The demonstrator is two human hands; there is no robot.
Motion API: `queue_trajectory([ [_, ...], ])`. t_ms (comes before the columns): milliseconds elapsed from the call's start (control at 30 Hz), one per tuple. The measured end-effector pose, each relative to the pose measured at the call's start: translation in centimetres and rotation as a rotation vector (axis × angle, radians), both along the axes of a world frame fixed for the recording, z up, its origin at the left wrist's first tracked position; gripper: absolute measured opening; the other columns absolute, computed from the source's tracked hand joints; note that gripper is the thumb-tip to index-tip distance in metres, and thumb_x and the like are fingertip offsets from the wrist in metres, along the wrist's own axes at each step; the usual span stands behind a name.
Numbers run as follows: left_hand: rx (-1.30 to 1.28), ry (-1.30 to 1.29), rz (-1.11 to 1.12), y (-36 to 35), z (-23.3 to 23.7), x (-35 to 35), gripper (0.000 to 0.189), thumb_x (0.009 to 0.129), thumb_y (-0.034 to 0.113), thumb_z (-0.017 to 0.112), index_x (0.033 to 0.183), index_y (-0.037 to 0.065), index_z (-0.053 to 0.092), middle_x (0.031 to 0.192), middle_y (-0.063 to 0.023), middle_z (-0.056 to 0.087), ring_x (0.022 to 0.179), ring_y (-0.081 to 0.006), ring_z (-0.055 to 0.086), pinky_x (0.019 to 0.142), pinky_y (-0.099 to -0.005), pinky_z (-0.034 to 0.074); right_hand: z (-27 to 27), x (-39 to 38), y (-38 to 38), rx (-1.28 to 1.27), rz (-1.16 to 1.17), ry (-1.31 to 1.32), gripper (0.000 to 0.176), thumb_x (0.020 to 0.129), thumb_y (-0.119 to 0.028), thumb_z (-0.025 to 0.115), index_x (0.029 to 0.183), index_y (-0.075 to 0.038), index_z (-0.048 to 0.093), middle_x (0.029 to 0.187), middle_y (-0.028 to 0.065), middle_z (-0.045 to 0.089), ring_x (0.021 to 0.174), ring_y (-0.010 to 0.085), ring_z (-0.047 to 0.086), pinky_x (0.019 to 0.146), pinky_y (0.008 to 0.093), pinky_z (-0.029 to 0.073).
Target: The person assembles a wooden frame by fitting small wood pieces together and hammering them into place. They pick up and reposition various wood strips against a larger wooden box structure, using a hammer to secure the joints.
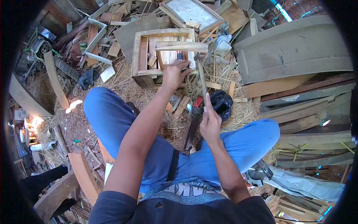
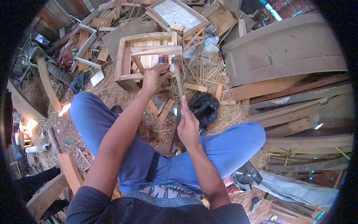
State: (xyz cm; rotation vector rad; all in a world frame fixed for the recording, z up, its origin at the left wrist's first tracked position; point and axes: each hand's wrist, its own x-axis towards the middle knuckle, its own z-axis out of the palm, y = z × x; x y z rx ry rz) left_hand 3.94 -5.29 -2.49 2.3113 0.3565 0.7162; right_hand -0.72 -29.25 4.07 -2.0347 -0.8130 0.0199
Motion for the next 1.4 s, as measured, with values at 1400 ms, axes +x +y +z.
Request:
queue_trajectory([
  [1400, 0.054, -0.010, -0.025, 0.5, 0.0, 0.3, 0.041, 0.082, 0.026, 0.081, 0.119, 0.009, 0.074, 0.119, -0.0128, 0.071, 0.101, -0.0329, 0.071, 0.089, -0.0411, 0.057, 0.5, 0.1, -0.2, -0.130, 0.002, 0.168, 0.065, 0.095, 0.010, 0.048, 0.156, -0.011, 0.040, 0.101, 0.0277, 0.069, 0.095, 0.0410, 0.070, 0.083, 0.0436, 0.055],
])
